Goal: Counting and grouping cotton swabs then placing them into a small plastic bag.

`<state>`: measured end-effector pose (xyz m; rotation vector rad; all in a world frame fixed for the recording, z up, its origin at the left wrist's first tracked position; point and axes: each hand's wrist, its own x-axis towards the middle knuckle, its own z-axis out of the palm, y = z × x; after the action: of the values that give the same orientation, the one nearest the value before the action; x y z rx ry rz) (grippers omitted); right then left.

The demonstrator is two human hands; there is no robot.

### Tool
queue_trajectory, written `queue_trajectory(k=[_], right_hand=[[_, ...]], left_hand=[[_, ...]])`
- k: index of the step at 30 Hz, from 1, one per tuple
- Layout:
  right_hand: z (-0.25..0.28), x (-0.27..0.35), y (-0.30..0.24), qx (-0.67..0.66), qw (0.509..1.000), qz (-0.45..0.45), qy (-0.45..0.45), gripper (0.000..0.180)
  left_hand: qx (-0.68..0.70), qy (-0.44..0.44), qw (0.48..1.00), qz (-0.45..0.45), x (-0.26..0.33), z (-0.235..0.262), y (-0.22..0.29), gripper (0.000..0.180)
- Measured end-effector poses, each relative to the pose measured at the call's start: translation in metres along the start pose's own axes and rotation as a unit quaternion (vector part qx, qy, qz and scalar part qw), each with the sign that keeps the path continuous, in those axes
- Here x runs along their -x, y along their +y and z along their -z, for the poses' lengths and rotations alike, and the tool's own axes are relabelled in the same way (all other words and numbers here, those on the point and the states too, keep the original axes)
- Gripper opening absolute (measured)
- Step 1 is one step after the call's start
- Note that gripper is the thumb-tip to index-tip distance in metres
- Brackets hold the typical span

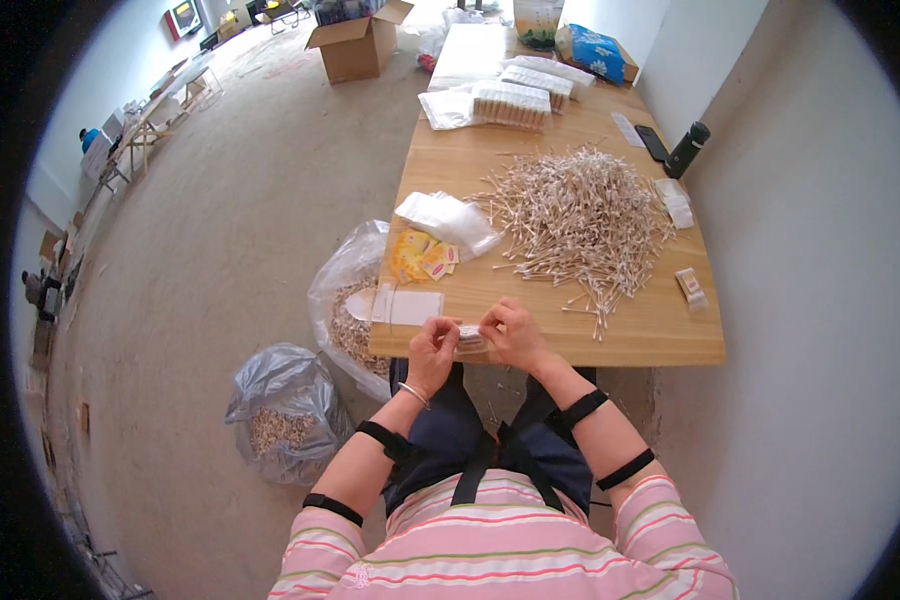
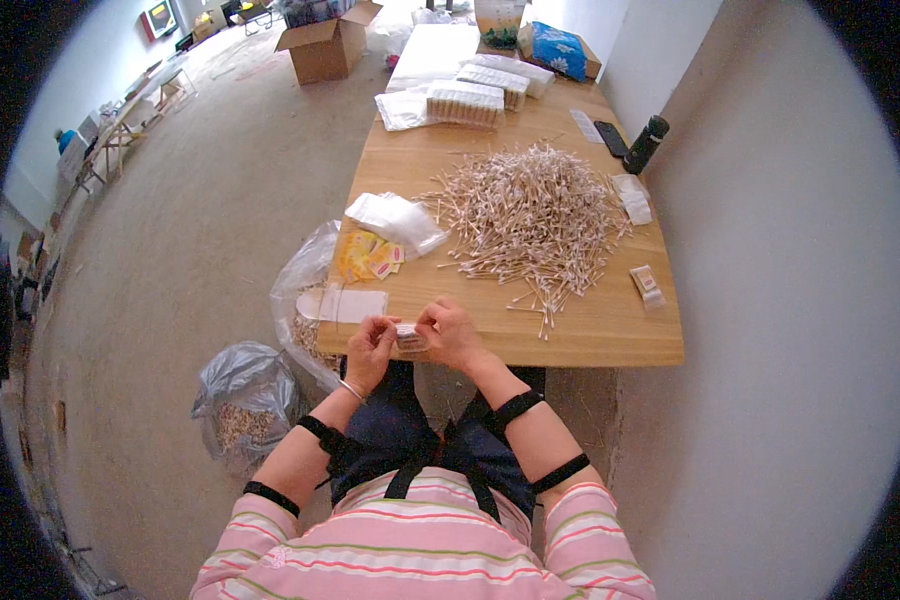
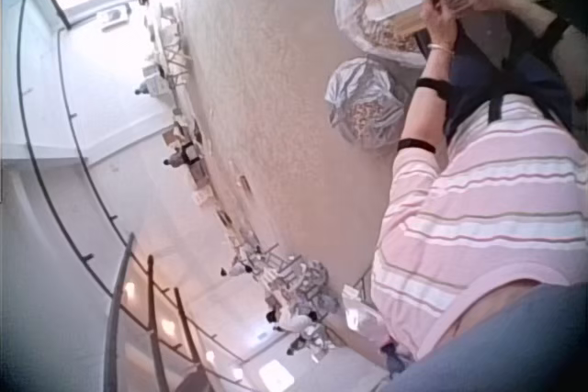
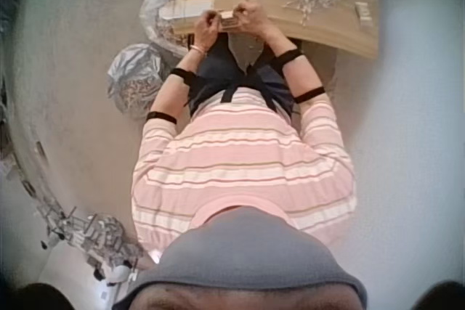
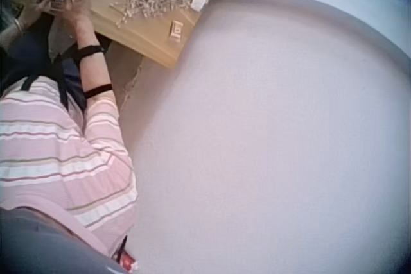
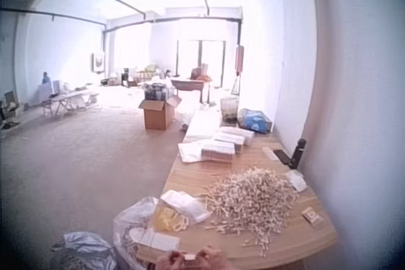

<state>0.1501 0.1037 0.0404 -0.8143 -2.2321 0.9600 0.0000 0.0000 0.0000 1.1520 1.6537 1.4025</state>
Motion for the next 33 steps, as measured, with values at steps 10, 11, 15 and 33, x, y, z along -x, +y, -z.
queue_trajectory(k=[10,11,15,33], right_hand=[[-0.005,0.000,0.003,-0.035,0.999,0.020,0.000,0.011],[-0.006,0.001,0.006,-0.048,0.998,0.013,-0.026,0.012],[-0.012,0.005,0.012,-0.136,0.986,-0.086,-0.035,0.015],[-0.018,0.012,0.015,-0.172,0.985,-0.002,-0.004,0.006]], left_hand=[[0.045,0.006,0.999,-0.021,-0.003,0.002,0.008,0.009],[0.048,0.013,0.998,-0.026,-0.003,0.000,0.008,0.009],[0.021,0.018,1.000,-0.014,-0.002,-0.003,0.017,0.010],[0.120,-0.024,0.992,-0.007,-0.004,0.000,0.004,0.006]])
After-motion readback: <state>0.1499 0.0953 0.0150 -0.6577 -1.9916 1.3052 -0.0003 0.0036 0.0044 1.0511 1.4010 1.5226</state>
